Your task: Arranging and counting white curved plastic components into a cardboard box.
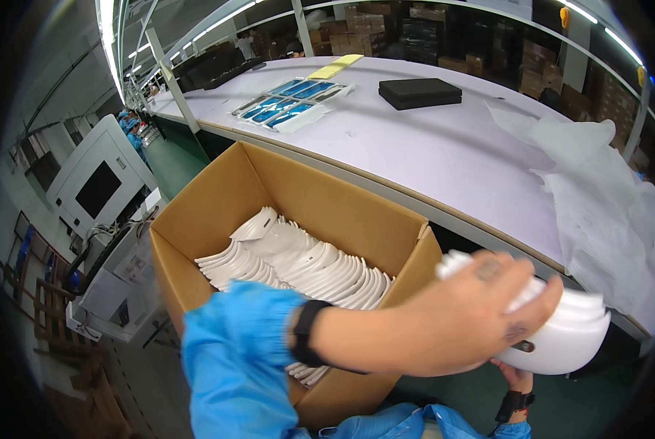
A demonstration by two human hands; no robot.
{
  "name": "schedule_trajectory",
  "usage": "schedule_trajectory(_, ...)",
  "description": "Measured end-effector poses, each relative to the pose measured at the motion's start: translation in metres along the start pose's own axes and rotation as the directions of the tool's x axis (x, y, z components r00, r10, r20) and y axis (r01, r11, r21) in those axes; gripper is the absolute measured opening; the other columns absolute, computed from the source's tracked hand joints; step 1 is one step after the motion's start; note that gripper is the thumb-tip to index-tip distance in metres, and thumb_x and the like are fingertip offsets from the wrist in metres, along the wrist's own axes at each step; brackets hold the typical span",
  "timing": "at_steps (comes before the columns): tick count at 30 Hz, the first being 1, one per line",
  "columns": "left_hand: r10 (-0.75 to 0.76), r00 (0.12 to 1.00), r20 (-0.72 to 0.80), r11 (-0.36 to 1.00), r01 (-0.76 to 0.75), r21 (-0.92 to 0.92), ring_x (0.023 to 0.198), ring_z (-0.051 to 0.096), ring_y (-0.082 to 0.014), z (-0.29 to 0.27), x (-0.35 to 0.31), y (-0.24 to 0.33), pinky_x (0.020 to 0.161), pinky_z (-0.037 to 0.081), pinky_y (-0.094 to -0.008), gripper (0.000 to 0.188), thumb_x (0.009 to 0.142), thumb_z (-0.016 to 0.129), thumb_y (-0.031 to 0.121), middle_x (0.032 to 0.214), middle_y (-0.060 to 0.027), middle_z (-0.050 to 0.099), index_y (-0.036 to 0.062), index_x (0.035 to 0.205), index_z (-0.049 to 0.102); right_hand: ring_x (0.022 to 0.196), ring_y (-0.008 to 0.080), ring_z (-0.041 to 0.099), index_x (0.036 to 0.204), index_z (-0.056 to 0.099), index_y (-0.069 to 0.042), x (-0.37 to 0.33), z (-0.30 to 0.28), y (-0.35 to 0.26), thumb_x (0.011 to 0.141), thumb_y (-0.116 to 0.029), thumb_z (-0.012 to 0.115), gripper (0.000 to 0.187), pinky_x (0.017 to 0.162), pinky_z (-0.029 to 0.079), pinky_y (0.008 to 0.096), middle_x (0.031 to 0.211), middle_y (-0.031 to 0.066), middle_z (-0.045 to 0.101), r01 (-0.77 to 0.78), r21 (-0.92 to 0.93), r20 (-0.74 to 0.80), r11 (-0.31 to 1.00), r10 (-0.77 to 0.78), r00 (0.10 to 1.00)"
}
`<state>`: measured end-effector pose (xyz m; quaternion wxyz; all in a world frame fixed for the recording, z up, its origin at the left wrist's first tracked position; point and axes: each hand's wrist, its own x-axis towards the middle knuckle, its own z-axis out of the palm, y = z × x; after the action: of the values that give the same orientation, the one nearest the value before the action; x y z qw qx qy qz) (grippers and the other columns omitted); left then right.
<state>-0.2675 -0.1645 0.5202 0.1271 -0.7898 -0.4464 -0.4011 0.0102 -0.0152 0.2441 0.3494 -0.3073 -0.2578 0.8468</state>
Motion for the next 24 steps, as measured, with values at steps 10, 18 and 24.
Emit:
schedule_trajectory(10, -0.949, 0.301, 0.089, 0.184, 0.305, 0.934, 0.080, 0.062, -0.0358, -0.137, -0.121, -0.160, 0.065, 0.051, -0.0446, 0.042, 0.068, 0.064, 0.003, 0.086, -0.0189, 0.060, -0.0004, 0.106, 0.048, 0.090, 0.0238, 0.061, 0.129, 0.046, -0.009, 0.008, -0.074, 0.036, 0.095, -0.043, 0.042, 0.048, 0.081, 0.048, 0.0412, 0.101, 0.0072, 0.064, -0.318, 0.210, -0.054, 0.925, 0.336, 0.940)
schedule_trajectory(18, -0.915, 0.266, -0.302, -0.116, 0.544, 0.831, 0.091, 0.060, -0.0338, -0.105, -0.327, -0.323, 0.068, 0.051, -0.0468, 0.034, 0.078, 0.062, 0.011, 0.095, -0.0164, 0.058, 0.0089, 0.110, 0.049, 0.085, 0.0219, 0.061, 0.117, 0.056, -0.010, 0.025, -0.056, 0.058, 0.092, -0.039, 0.049, 0.039, 0.079, 0.048, 0.0378, 0.093, 0.0051, 0.065, -0.424, 0.097, -0.155, 0.901, 0.434, 0.887)
schedule_trajectory(24, -0.775, 0.453, -0.441, -0.215, 0.467, 0.858, 0.091, 0.058, -0.0284, -0.059, -0.405, -0.345, 0.074, 0.047, -0.0441, 0.034, 0.090, 0.052, 0.019, 0.093, -0.0121, 0.055, 0.0104, 0.122, 0.047, 0.094, 0.0197, 0.054, 0.125, 0.049, -0.005, -0.008, -0.102, 0.050, 0.091, -0.027, 0.052, 0.041, 0.087, 0.043, 0.0322, 0.109, 0.0063, 0.056, -0.472, 0.117, -0.286, 0.874, 0.485, 0.827)
